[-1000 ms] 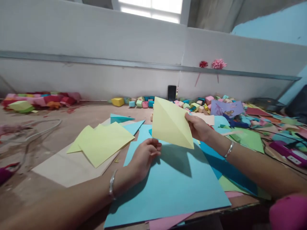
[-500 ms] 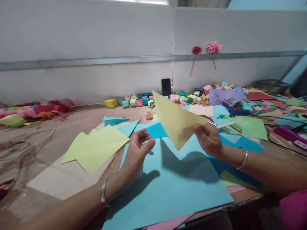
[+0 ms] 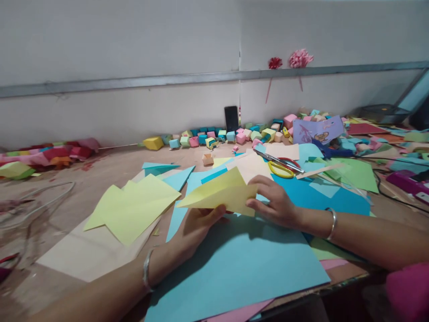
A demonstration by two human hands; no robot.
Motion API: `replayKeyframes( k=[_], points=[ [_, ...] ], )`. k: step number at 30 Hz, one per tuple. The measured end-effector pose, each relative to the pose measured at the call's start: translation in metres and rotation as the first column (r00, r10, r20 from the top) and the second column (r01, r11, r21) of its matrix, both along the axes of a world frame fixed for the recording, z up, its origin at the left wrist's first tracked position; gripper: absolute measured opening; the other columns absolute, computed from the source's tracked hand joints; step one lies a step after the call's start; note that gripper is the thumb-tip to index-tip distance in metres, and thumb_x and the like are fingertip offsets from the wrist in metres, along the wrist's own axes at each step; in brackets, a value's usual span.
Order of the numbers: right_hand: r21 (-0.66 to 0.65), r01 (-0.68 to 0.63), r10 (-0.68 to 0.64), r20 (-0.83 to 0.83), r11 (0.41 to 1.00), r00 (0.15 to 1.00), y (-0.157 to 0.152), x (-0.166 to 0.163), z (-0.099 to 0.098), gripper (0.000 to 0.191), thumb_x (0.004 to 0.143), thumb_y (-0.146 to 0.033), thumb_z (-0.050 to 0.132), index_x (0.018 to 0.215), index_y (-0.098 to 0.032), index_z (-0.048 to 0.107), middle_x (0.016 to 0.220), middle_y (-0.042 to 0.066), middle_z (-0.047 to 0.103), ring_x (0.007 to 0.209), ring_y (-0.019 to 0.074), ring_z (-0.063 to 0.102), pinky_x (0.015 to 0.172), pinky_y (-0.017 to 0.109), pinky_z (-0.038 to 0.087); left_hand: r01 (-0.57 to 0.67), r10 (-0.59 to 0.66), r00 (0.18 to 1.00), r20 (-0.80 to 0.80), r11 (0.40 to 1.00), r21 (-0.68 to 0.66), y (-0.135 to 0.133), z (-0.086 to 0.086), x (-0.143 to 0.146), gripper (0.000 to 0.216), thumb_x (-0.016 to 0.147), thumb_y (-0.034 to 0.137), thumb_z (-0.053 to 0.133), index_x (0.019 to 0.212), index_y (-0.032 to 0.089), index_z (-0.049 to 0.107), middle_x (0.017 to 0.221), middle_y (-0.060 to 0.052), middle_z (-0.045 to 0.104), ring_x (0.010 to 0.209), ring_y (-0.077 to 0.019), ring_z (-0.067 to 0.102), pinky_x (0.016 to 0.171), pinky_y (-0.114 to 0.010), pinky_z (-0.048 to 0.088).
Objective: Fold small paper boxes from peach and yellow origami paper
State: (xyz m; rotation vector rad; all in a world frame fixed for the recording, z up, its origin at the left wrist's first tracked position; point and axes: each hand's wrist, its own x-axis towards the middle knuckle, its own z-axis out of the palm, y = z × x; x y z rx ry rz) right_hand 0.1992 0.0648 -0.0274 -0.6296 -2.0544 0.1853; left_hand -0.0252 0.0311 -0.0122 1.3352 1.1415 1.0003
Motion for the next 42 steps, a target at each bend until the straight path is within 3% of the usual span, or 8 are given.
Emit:
replayKeyframes(
  k=[3, 6, 9, 15, 20, 24, 32, 42],
  points=[
    [-0.231, 0.06, -0.077, -0.064, 0.971, 0.995, 0.004, -0.001, -0.003, 0.047, 0.08, -0.054, 0.069, 0.109, -0.02, 0.056, 0.102, 0.01, 0.06, 0.094, 0.0217, 0.056, 0.075, 0.035, 0.05, 0.024, -0.016, 0.994, 0.105, 0.997, -0.071, -0.001, -0.003, 0.0, 0.032, 0.076, 0.041, 0.074, 0.099, 0.019, 0.073, 0.103, -0.01, 0.073, 0.081, -0.0213, 0.068, 0.069, -0.032, 0.058],
    [-0.51, -0.041, -0.007, -0.093, 0.859, 0.996, 0.005, -0.004, -0.006, 0.077, 0.069, -0.057, 0.077, 0.129, -0.019, 0.046, 0.111, 0.011, 0.061, 0.099, 0.0235, 0.059, 0.077, 0.035, 0.051, 0.047, -0.009, 0.968, 0.25, 0.988, -0.149, -0.001, -0.005, 0.0, 0.03, 0.076, 0.036, 0.076, 0.1, 0.018, 0.072, 0.11, -0.01, 0.072, 0.081, -0.0211, 0.069, 0.07, -0.033, 0.06],
    [-0.63, -0.114, 0.053, -0.114, 0.768, 0.992, 0.003, -0.006, -0.006, 0.086, 0.066, -0.051, 0.08, 0.135, -0.018, 0.041, 0.108, 0.01, 0.064, 0.094, 0.0217, 0.062, 0.076, 0.033, 0.051, 0.041, 0.045, 0.932, 0.359, 0.973, -0.228, 0.001, -0.002, 0.0, 0.025, 0.078, 0.03, 0.074, 0.099, 0.015, 0.072, 0.107, -0.009, 0.073, 0.073, -0.0179, 0.069, 0.07, -0.031, 0.06],
    [-0.574, 0.008, -0.044, -0.049, 0.819, 0.998, 0.001, -0.007, -0.008, 0.052, 0.076, -0.031, 0.071, 0.123, -0.018, 0.053, 0.078, -0.002, 0.06, 0.065, 0.0112, 0.051, 0.061, 0.025, 0.044, 0.059, 0.109, 0.898, 0.427, 0.93, -0.363, 0.01, 0.004, -0.001, 0.024, 0.088, 0.027, 0.061, 0.103, 0.011, 0.071, 0.098, -0.013, 0.075, 0.079, -0.0196, 0.07, 0.076, -0.031, 0.058],
    [-0.542, -0.067, -0.048, -0.196, 0.838, 0.979, 0.002, -0.006, -0.01, 0.052, 0.079, -0.031, 0.07, 0.125, -0.02, 0.049, 0.084, 0.0, 0.063, 0.071, 0.0124, 0.054, 0.066, 0.026, 0.046, 0.093, 0.062, 0.896, 0.441, 0.943, -0.321, 0.014, 0.002, -0.005, 0.029, 0.088, 0.036, 0.06, 0.095, 0.012, 0.074, 0.088, -0.013, 0.075, 0.079, -0.0223, 0.07, 0.077, -0.035, 0.057],
    [-0.446, -0.033, -0.065, -0.201, 0.894, 0.977, 0.001, -0.004, -0.008, 0.015, 0.084, -0.032, 0.063, 0.09, -0.019, 0.057, 0.078, 0.0, 0.061, 0.068, 0.0116, 0.053, 0.063, 0.025, 0.044, 0.091, 0.055, 0.903, 0.427, 0.945, -0.314, 0.014, 0.003, -0.006, 0.029, 0.085, 0.038, 0.062, 0.093, 0.012, 0.074, 0.094, -0.013, 0.074, 0.083, -0.0228, 0.069, 0.075, -0.034, 0.057],
    [-0.378, 0.2, -0.268, -0.136, 0.904, 0.954, 0.012, 0.0, -0.002, 0.016, 0.076, -0.017, 0.057, 0.066, -0.02, 0.046, 0.062, -0.004, 0.047, 0.058, 0.0095, 0.043, 0.056, 0.023, 0.037, -0.286, 0.322, 0.906, 0.276, 0.944, -0.163, 0.034, -0.003, -0.019, 0.026, 0.064, 0.03, 0.081, 0.074, 0.014, 0.064, 0.067, 0.001, 0.059, 0.057, -0.0075, 0.05, 0.049, -0.017, 0.041],
    [-0.306, 0.273, -0.333, -0.164, 0.912, 0.928, 0.025, 0.008, -0.002, 0.011, 0.08, -0.021, 0.055, 0.07, -0.02, 0.05, 0.065, -0.001, 0.052, 0.06, 0.0122, 0.048, 0.057, 0.025, 0.039, -0.352, 0.351, 0.932, 0.095, 0.936, 0.003, 0.042, -0.004, -0.025, 0.026, 0.063, 0.03, 0.078, 0.08, 0.017, 0.062, 0.07, 0.003, 0.059, 0.056, -0.0072, 0.047, 0.051, -0.018, 0.037]
  ],
)
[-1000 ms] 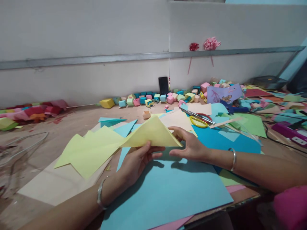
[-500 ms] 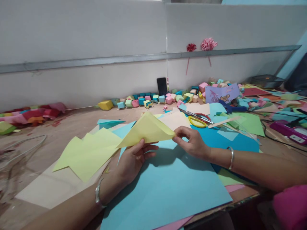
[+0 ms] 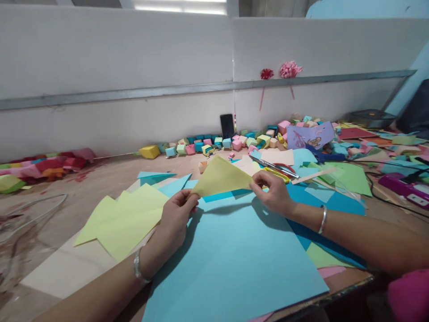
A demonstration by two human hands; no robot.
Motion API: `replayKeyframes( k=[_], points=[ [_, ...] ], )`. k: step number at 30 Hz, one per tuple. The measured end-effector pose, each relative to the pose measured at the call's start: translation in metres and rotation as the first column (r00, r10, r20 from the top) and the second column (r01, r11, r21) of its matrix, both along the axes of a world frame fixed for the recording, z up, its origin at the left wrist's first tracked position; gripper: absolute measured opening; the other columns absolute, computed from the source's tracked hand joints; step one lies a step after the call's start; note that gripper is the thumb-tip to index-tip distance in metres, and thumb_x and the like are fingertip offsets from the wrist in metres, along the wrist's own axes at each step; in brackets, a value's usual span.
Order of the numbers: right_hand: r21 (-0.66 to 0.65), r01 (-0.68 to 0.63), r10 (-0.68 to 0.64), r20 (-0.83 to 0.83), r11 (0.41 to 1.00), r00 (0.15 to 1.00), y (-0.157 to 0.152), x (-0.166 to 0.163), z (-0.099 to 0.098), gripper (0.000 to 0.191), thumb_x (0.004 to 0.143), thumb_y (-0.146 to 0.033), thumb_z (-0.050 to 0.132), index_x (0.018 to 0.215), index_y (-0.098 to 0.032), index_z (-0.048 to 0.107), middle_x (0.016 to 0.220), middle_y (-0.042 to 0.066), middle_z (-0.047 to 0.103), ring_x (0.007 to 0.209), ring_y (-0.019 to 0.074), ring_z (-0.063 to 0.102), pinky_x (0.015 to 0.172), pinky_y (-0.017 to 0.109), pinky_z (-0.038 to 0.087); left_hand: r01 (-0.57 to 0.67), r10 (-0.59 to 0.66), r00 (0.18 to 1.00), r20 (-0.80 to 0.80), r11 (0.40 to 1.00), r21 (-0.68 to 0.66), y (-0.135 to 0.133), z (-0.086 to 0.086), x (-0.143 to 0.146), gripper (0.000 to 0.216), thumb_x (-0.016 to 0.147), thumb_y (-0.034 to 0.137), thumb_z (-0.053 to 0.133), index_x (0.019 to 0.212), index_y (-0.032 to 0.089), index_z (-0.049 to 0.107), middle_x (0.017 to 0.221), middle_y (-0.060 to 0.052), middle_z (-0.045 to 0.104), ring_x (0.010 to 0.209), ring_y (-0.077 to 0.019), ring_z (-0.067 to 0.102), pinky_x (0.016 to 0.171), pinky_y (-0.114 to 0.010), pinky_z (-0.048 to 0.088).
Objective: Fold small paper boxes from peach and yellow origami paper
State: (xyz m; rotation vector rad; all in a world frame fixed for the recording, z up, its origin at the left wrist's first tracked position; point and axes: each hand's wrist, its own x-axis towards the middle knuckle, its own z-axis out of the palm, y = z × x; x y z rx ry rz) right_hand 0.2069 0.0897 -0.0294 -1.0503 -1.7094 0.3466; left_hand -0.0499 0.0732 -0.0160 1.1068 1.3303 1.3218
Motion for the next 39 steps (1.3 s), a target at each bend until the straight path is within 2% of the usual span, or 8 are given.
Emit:
replayKeyframes(
  k=[4, 9, 13, 20, 29, 32, 35, 39],
  points=[
    [0.131, -0.039, 0.027, 0.095, 0.991, 0.995, 0.0, 0.003, 0.001, 0.009, 0.082, -0.02, 0.055, 0.073, -0.02, 0.052, 0.066, 0.0, 0.053, 0.061, 0.0132, 0.048, 0.058, 0.027, 0.04, 0.054, -0.047, 0.987, -0.155, 0.998, 0.039, 0.002, -0.001, -0.004, 0.029, 0.06, 0.028, 0.079, 0.082, 0.017, 0.065, 0.074, 0.0, 0.064, 0.063, -0.0126, 0.053, 0.057, -0.022, 0.041],
    [0.155, -0.106, 0.087, 0.121, 0.982, 0.989, -0.005, 0.001, 0.002, 0.012, 0.081, -0.018, 0.055, 0.071, -0.021, 0.048, 0.066, 0.0, 0.053, 0.062, 0.0132, 0.049, 0.059, 0.027, 0.04, 0.093, -0.007, 0.889, -0.458, 0.982, 0.164, 0.0, 0.0, -0.007, 0.031, 0.072, 0.045, 0.071, 0.085, 0.018, 0.065, 0.07, 0.002, 0.06, 0.063, -0.0142, 0.05, 0.056, -0.023, 0.037],
    [0.045, -0.115, 0.11, 0.089, 0.992, 0.99, -0.008, -0.001, 0.001, 0.011, 0.08, -0.019, 0.056, 0.072, -0.021, 0.048, 0.065, -0.002, 0.05, 0.059, 0.0114, 0.045, 0.056, 0.025, 0.038, 0.07, 0.032, 0.898, -0.439, 0.974, 0.213, -0.001, 0.002, -0.005, 0.029, 0.081, 0.047, 0.06, 0.075, 0.018, 0.06, 0.065, 0.003, 0.051, 0.06, -0.0123, 0.042, 0.054, -0.022, 0.034],
    [-0.196, -0.164, 0.169, 0.013, 0.967, 0.985, -0.005, -0.001, -0.007, 0.017, 0.076, -0.016, 0.053, 0.092, -0.021, 0.051, 0.065, -0.005, 0.053, 0.056, 0.0108, 0.045, 0.056, 0.023, 0.039, 0.061, 0.026, 0.873, -0.487, 0.985, 0.162, 0.005, 0.002, -0.007, 0.028, 0.075, 0.046, 0.062, 0.071, 0.019, 0.059, 0.061, 0.003, 0.048, 0.057, -0.0124, 0.039, 0.052, -0.023, 0.03],
    [-0.283, -0.184, 0.266, 0.285, 0.941, 0.921, -0.011, 0.002, 0.005, 0.016, 0.067, -0.005, 0.05, 0.07, -0.018, 0.058, 0.058, -0.005, 0.053, 0.054, 0.0087, 0.044, 0.055, 0.021, 0.033, 0.183, -0.173, 0.736, -0.654, 0.982, -0.054, 0.011, 0.016, -0.011, 0.026, 0.07, 0.042, 0.061, 0.059, 0.019, 0.057, 0.053, 0.003, 0.046, 0.053, -0.0131, 0.038, 0.051, -0.025, 0.025],
    [-0.335, -0.21, 0.33, 0.36, 0.919, 0.872, -0.015, 0.002, 0.008, 0.022, 0.067, -0.002, 0.049, 0.073, -0.018, 0.064, 0.059, -0.004, 0.058, 0.054, 0.0091, 0.048, 0.055, 0.021, 0.033, 0.245, -0.252, 0.607, -0.754, 0.962, -0.124, 0.011, 0.018, -0.014, 0.014, 0.071, 0.035, 0.06, 0.075, 0.021, 0.06, 0.05, 0.005, 0.047, 0.051, -0.0154, 0.041, 0.052, -0.025, 0.025],
    [-0.385, -0.227, 0.386, 0.41, 0.894, 0.826, -0.018, 0.003, 0.012, 0.025, 0.067, 0.0, 0.05, 0.073, -0.018, 0.067, 0.058, -0.003, 0.061, 0.052, 0.0099, 0.05, 0.053, 0.021, 0.034, 0.319, -0.332, 0.38, -0.863, 0.923, -0.215, 0.008, 0.015, -0.017, 0.019, 0.077, 0.032, 0.054, 0.094, 0.024, 0.056, 0.051, 0.005, 0.05, 0.051, -0.0188, 0.046, 0.053, -0.026, 0.025],
    [-0.458, -0.263, 0.472, 0.435, 0.849, 0.767, -0.018, 0.006, 0.018, 0.03, 0.064, 0.003, 0.05, 0.074, -0.017, 0.07, 0.06, -0.002, 0.065, 0.053, 0.0103, 0.054, 0.052, 0.021, 0.036, 0.364, -0.306, 0.124, -0.944, 0.899, -0.244, -0.001, 0.012, -0.021, 0.01, 0.08, 0.025, 0.052, 0.09, 0.025, 0.056, 0.059, 0.0, 0.056, 0.052, -0.0199, 0.046, 0.054, -0.027, 0.02]
  ],
)
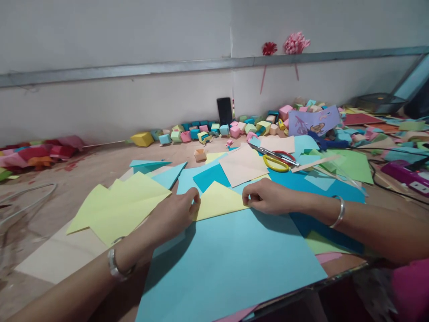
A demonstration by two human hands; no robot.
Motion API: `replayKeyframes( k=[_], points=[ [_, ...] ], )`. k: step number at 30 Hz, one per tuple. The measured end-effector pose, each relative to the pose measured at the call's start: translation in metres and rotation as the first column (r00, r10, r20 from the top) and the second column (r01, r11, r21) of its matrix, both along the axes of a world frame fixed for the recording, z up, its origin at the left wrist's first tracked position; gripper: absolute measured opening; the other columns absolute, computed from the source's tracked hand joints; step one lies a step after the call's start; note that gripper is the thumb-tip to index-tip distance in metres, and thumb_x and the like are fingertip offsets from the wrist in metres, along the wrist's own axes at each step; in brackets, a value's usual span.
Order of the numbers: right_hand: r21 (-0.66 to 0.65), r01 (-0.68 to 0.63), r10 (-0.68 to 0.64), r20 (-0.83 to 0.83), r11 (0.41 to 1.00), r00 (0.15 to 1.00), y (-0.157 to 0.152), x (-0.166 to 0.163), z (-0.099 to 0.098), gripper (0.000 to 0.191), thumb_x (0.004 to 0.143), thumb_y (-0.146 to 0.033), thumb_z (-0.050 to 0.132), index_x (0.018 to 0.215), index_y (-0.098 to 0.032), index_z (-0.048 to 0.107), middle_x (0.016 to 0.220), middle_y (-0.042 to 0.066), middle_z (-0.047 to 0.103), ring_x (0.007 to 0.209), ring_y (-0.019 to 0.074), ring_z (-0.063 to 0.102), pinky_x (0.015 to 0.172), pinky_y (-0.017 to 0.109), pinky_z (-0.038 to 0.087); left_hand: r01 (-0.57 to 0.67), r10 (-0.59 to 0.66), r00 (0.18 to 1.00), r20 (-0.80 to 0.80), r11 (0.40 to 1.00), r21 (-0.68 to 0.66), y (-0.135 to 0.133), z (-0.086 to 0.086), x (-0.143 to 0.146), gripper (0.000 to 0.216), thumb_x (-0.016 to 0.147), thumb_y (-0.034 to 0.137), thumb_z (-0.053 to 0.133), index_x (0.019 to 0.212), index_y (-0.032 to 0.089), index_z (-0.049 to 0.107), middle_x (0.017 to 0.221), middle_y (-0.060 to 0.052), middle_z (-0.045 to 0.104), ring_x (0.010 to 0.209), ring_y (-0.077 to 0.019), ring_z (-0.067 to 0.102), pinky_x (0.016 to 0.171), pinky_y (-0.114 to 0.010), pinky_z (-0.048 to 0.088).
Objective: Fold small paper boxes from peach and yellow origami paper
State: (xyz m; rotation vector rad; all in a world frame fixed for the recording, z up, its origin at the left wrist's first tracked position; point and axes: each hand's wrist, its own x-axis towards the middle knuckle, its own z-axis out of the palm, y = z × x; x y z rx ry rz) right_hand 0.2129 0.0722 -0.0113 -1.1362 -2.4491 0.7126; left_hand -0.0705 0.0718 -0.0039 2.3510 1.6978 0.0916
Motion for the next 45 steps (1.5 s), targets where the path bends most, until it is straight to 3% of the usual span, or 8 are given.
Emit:
replayKeyframes(
  k=[5, 10, 16, 25, 29, 33, 38, 45],
  points=[
    [-0.092, -0.056, 0.064, 0.087, 0.994, 0.994, -0.001, 0.003, 0.012, 0.023, 0.074, -0.008, 0.056, 0.083, -0.017, 0.075, 0.061, -0.001, 0.066, 0.052, 0.0098, 0.052, 0.052, 0.021, 0.036, 0.085, -0.069, 0.969, -0.237, 0.995, 0.057, -0.011, 0.008, 0.002, 0.01, 0.084, 0.015, 0.047, 0.084, 0.022, 0.055, 0.061, -0.001, 0.052, 0.052, -0.0187, 0.046, 0.057, -0.028, 0.028],
    [-0.087, -0.031, 0.044, 0.146, 0.996, 0.988, -0.004, 0.0, 0.016, 0.021, 0.077, -0.013, 0.058, 0.085, -0.018, 0.076, 0.067, 0.001, 0.07, 0.056, 0.0107, 0.056, 0.054, 0.021, 0.038, 0.436, -0.388, 0.893, -0.228, 0.872, 0.224, -0.024, 0.005, 0.018, 0.027, 0.089, 0.004, 0.037, 0.094, 0.017, 0.06, 0.102, -0.011, 0.064, 0.101, -0.0254, 0.058, 0.089, -0.041, 0.044],
    [-0.052, -0.047, 0.051, 0.083, 0.998, 0.995, -0.006, -0.004, 0.011, 0.024, 0.078, -0.011, 0.055, 0.087, -0.016, 0.077, 0.068, 0.002, 0.072, 0.057, 0.0103, 0.057, 0.058, 0.021, 0.039, 0.685, -0.685, 0.728, -0.017, 0.727, 0.056, -0.036, -0.007, 0.034, 0.067, 0.097, 0.053, 0.04, 0.152, 0.02, 0.021, 0.159, -0.011, 0.027, 0.148, -0.0266, 0.02, 0.119, -0.048, 0.023],
    [-0.12, -0.079, 0.091, 0.1, 0.99, 0.991, -0.002, 0.0, 0.014, 0.031, 0.075, -0.008, 0.054, 0.093, -0.017, 0.078, 0.082, 0.004, 0.077, 0.068, 0.013, 0.066, 0.063, 0.021, 0.044, 0.655, -0.657, 0.749, -0.085, 0.754, -0.053, -0.035, -0.004, 0.027, 0.077, 0.094, 0.064, 0.03, 0.154, 0.02, 0.012, 0.162, -0.009, 0.013, 0.15, -0.0234, 0.01, 0.121, -0.05, 0.01],
    [-0.131, -0.098, 0.112, 0.105, 0.987, 0.988, 0.001, 0.002, 0.013, 0.027, 0.076, -0.01, 0.057, 0.092, -0.017, 0.078, 0.073, 0.002, 0.075, 0.061, 0.0113, 0.062, 0.059, 0.021, 0.042, 0.586, -0.583, 0.778, -0.236, 0.808, -0.062, -0.047, 0.003, 0.026, 0.087, 0.087, 0.072, 0.037, 0.15, 0.013, 0.03, 0.157, -0.017, 0.027, 0.146, -0.0302, 0.025, 0.117, -0.053, 0.021],
    [-0.182, -0.068, 0.088, 0.104, 0.981, 0.991, 0.0, 0.002, 0.016, 0.025, 0.077, -0.011, 0.059, 0.091, -0.016, 0.079, 0.07, 0.002, 0.075, 0.058, 0.0108, 0.061, 0.055, 0.02, 0.042, 0.439, -0.35, 0.837, -0.42, 0.889, 0.134, -0.072, 0.005, 0.023, 0.083, 0.079, 0.068, 0.058, 0.137, 0.007, 0.051, 0.145, -0.026, 0.046, 0.137, -0.0404, 0.039, 0.111, -0.056, 0.029],
    [-0.172, -0.078, 0.095, 0.093, 0.982, 0.991, -0.001, 0.005, 0.012, 0.028, 0.077, -0.011, 0.058, 0.094, -0.019, 0.079, 0.086, 0.003, 0.078, 0.072, 0.0147, 0.07, 0.064, 0.022, 0.048, 0.288, -0.201, 0.874, -0.443, 0.948, 0.138, -0.094, 0.018, 0.035, 0.059, 0.087, 0.053, 0.058, 0.12, 0.005, 0.063, 0.116, -0.027, 0.065, 0.098, -0.0367, 0.066, 0.078, -0.043, 0.05],
    [-0.154, -0.105, 0.125, 0.122, 0.982, 0.985, -0.002, 0.006, 0.014, 0.032, 0.078, -0.008, 0.056, 0.097, -0.02, 0.078, 0.096, 0.003, 0.077, 0.086, 0.0172, 0.072, 0.073, 0.023, 0.052, 0.25, -0.204, 0.746, -0.634, 0.968, -0.018, -0.089, 0.029, 0.045, 0.066, 0.091, 0.06, 0.043, 0.088, 0.001, 0.072, 0.075, -0.023, 0.069, 0.061, -0.0326, 0.065, 0.054, -0.039, 0.044]
  ],
)
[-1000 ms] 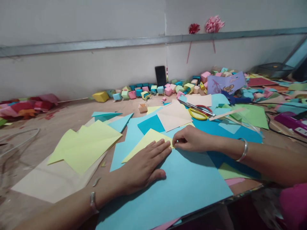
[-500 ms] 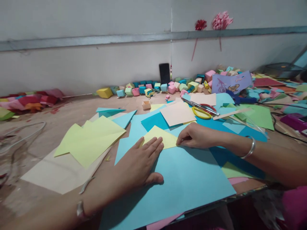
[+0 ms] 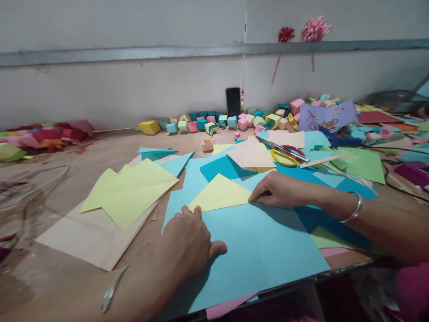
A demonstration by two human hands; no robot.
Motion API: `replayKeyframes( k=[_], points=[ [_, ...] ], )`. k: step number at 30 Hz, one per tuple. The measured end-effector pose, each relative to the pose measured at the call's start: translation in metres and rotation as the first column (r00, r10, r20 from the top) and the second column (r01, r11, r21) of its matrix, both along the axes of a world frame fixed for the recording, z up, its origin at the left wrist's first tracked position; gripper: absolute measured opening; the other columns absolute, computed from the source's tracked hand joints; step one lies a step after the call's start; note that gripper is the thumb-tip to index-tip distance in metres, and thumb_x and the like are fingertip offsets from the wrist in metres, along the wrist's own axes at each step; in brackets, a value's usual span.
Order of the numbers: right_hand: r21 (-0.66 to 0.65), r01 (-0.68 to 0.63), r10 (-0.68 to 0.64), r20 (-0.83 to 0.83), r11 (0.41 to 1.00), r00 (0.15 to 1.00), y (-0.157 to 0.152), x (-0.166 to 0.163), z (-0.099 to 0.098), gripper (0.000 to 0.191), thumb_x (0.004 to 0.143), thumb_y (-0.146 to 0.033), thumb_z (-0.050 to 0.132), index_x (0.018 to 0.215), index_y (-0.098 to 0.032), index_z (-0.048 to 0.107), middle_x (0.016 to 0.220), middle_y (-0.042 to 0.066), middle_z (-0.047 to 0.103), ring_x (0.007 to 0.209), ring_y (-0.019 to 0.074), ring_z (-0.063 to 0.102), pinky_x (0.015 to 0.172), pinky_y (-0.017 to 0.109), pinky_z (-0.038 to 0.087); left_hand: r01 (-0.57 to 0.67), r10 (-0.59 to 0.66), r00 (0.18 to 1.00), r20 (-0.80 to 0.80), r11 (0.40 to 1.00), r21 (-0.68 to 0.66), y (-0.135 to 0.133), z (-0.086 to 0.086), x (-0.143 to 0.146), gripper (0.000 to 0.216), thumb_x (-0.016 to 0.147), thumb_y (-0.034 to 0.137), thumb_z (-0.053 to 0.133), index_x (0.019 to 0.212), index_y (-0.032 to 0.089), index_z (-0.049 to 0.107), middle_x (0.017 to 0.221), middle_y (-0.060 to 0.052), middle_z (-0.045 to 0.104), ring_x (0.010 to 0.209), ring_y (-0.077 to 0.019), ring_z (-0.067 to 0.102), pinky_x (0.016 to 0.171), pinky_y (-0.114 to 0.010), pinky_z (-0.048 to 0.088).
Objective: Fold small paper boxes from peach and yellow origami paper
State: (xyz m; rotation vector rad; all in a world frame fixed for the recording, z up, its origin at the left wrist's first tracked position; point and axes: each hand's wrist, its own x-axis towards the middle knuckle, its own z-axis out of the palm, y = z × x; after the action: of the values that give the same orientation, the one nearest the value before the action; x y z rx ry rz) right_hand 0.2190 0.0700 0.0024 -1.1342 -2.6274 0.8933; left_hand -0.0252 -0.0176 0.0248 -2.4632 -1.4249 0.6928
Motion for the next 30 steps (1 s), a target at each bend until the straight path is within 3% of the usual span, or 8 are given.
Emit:
replayKeyframes(
  k=[5, 10, 14, 16, 18, 22, 26, 30],
  points=[
    [-0.011, 0.003, -0.003, -0.013, 1.0, 1.0, 0.001, 0.0, 0.0, 0.033, 0.077, -0.007, 0.056, 0.098, -0.02, 0.078, 0.096, 0.003, 0.077, 0.086, 0.0167, 0.072, 0.073, 0.022, 0.051, -0.062, 0.055, 0.984, 0.168, 0.997, 0.039, 0.001, -0.02, -0.026, 0.073, 0.083, 0.075, 0.041, 0.054, 0.014, 0.067, 0.059, -0.013, 0.061, 0.05, -0.0219, 0.058, 0.051, -0.032, 0.038],
    [0.001, 0.008, -0.008, -0.023, 1.0, 1.0, 0.0, -0.002, -0.001, 0.033, 0.075, -0.006, 0.054, 0.095, -0.018, 0.079, 0.093, 0.004, 0.077, 0.08, 0.0169, 0.072, 0.07, 0.022, 0.05, 0.045, -0.079, 0.978, 0.193, 0.983, 0.176, -0.016, -0.018, -0.021, 0.072, 0.09, 0.068, 0.035, 0.051, 0.014, 0.061, 0.047, -0.011, 0.052, 0.046, -0.0234, 0.053, 0.047, -0.034, 0.036],
    [0.067, -0.012, 0.014, -0.028, 0.998, 1.0, -0.004, -0.005, 0.0, 0.034, 0.074, -0.005, 0.051, 0.091, -0.017, 0.078, 0.086, 0.004, 0.077, 0.071, 0.0144, 0.068, 0.066, 0.022, 0.047, 0.279, -0.315, 0.888, 0.335, 0.948, 0.152, -0.007, -0.019, 0.001, 0.055, 0.09, 0.06, 0.047, 0.097, 0.01, 0.069, 0.092, -0.017, 0.069, 0.084, -0.0295, 0.064, 0.066, -0.038, 0.049],
    [0.105, -0.024, 0.027, -0.025, 0.994, 0.999, -0.007, -0.006, 0.0, 0.034, 0.073, -0.005, 0.05, 0.089, -0.017, 0.077, 0.08, 0.003, 0.076, 0.064, 0.012, 0.064, 0.061, 0.021, 0.043, 0.331, -0.352, 0.859, 0.37, 0.936, 0.123, 0.006, -0.027, 0.005, 0.078, 0.085, 0.071, 0.043, 0.132, 0.009, 0.052, 0.136, -0.022, 0.054, 0.124, -0.0351, 0.05, 0.096, -0.045, 0.044],
    [0.117, -0.033, 0.035, -0.019, 0.993, 0.999, -0.009, -0.006, 0.001, 0.033, 0.073, -0.005, 0.05, 0.089, -0.017, 0.076, 0.073, 0.001, 0.073, 0.059, 0.0105, 0.059, 0.057, 0.02, 0.04, 0.337, -0.341, 0.845, 0.411, 0.938, 0.084, 0.018, -0.035, 0.003, 0.085, 0.085, 0.074, 0.035, 0.142, 0.011, 0.04, 0.149, -0.022, 0.04, 0.137, -0.0357, 0.037, 0.107, -0.048, 0.033],
    [-0.147, -0.075, 0.068, -0.051, 0.986, 0.996, -0.016, -0.005, 0.008, 0.035, 0.076, -0.007, 0.049, 0.099, -0.016, 0.073, 0.06, -0.003, 0.064, 0.051, 0.0088, 0.056, 0.05, 0.018, 0.039, 0.33, -0.298, 0.812, 0.502, 0.944, 0.027, 0.025, -0.039, 0.0, 0.077, 0.086, 0.069, 0.043, 0.142, 0.016, 0.04, 0.135, -0.018, 0.051, 0.126, -0.0351, 0.044, 0.102, -0.049, 0.036],
    [-0.458, -0.327, 0.289, -0.152, 0.826, 0.945, -0.025, -0.005, 0.017, 0.03, 0.087, -0.018, 0.051, 0.111, -0.016, 0.069, 0.073, 0.0, 0.069, 0.062, 0.0097, 0.063, 0.061, 0.018, 0.048, 0.291, -0.225, 0.767, 0.6, 0.956, -0.014, 0.022, -0.033, 0.003, 0.039, 0.096, 0.044, 0.044, 0.123, 0.019, 0.054, 0.112, -0.012, 0.055, 0.106, -0.0292, 0.05, 0.092, -0.048, 0.043],
    [-0.06, -0.301, 0.286, -0.176, 0.952, 0.942, -0.016, -0.001, 0.01, 0.022, 0.089, -0.019, 0.055, 0.101, -0.016, 0.072, 0.086, 0.005, 0.073, 0.076, 0.0119, 0.065, 0.072, 0.022, 0.049, 0.324, -0.228, 0.691, 0.686, 0.946, -0.012, 0.022, -0.034, 0.004, 0.02, 0.096, 0.026, 0.041, 0.097, 0.017, 0.059, 0.113, -0.012, 0.055, 0.109, -0.0271, 0.048, 0.1, -0.051, 0.038]
  ],
)
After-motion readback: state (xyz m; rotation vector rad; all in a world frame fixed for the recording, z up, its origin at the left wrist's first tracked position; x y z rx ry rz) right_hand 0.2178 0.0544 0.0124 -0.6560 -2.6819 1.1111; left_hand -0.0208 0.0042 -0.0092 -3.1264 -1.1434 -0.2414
